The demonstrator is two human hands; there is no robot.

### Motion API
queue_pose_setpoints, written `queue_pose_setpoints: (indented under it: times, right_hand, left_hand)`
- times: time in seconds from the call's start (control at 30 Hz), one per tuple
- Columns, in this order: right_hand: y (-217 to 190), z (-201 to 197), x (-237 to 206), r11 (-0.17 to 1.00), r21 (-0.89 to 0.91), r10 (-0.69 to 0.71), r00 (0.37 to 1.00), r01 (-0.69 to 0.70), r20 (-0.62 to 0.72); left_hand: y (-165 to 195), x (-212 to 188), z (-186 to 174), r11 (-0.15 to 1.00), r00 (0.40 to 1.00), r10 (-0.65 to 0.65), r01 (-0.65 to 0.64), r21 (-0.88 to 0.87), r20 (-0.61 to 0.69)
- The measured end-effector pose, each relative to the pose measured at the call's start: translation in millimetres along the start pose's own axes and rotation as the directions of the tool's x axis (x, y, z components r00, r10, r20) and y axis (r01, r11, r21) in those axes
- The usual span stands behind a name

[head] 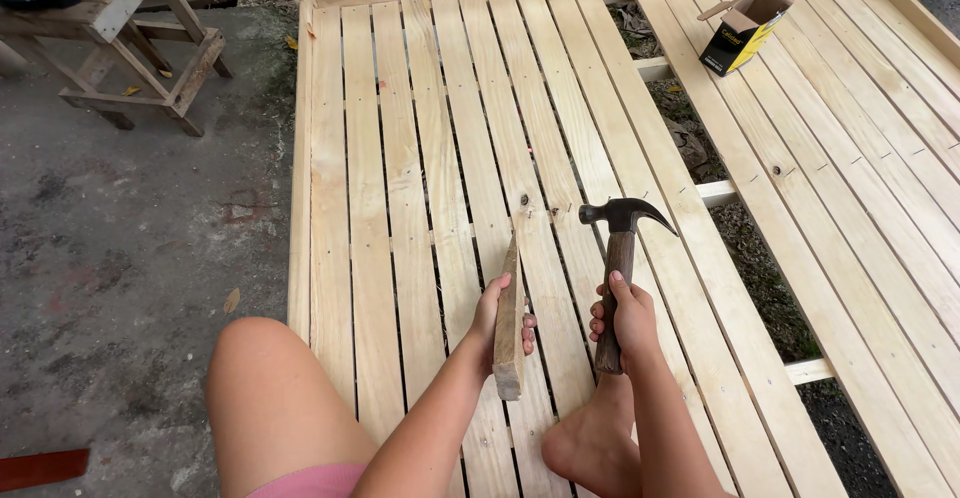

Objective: The person sits on a slatted wooden furniture frame and hammers nails into the slats using a claw hammer, holding a concrete block in the other hand. They move along the frame, positioning nails and driving them into the wooden slats one at a time.

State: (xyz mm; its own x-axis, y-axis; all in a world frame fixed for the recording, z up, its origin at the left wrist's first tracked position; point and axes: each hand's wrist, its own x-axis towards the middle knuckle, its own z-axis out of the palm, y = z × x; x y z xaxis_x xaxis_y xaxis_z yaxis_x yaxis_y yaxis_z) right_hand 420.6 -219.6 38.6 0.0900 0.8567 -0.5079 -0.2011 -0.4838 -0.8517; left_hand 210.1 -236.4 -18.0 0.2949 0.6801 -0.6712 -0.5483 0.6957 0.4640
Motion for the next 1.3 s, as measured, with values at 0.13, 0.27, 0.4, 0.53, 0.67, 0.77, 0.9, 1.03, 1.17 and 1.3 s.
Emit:
queue_pose_setpoints:
  times: [0.13,0.27,0.4,0.53,0.67,0.77,0.9,1.03,1.17,1.3]
  right_hand:
    - [-15.8,9.3,-9.3,0.997,-0.070,-0.025,1.000,0.025,-0.011]
    - [-70.5,20.0,-8.7,0.939,-0.280,-0.195,0.980,0.200,0.047]
    - [-151.4,15.9,2.0,0.741,-0.410,-0.470,0.847,0.532,0.248]
    - [-156.0,20.6,4.9,0.671,-0.393,-0.515,0.777,0.629,0.363]
    - [-105.3,25.0,-0.4,0.370,-0.910,0.102,0.966,0.186,0.238]
    - [-108.5,24.0,6.0,0.475,-0.868,0.060,0.979,0.145,0.197]
    - [-171.3,25.5,21.5,0.731,-0.571,-0.212,0.920,0.374,0.331]
    - [-186.3,38.8,27.6,0.772,-0.325,-0.428,0.825,0.547,0.370]
    - [-134.7,50.6,21.7,0.491,-0.813,0.001,0.933,0.313,0.361]
    - [-134.9,54.3,32.3,0.107,-0.982,0.211,0.962,0.156,0.176]
  left_hand:
    - [-9.1,10.1,19.5,0.997,0.992,-0.015,0.025,0.076,-0.128]
    - [-8.5,22.4,52.1,0.996,0.997,0.032,-0.037,-0.080,-0.067]
    - [-3.9,20.0,61.4,0.994,0.998,0.059,-0.059,-0.097,-0.004]
    - [7.9,16.7,59.9,0.992,0.999,0.020,-0.024,-0.127,-0.029]
    - [8.6,17.2,58.0,0.988,0.998,0.045,-0.036,-0.149,0.054]
    - [7.2,20.6,54.8,0.991,0.998,0.038,-0.030,-0.130,0.058]
    - [10.4,27.3,51.5,0.992,0.998,-0.070,0.069,-0.109,-0.005]
    - [13.5,31.7,53.0,0.993,0.995,-0.089,0.085,-0.077,-0.046]
    - [11.7,30.8,54.4,0.991,0.998,-0.060,0.060,-0.116,0.002]
    - [15.3,30.7,51.7,0.990,0.994,-0.106,0.104,-0.099,-0.015]
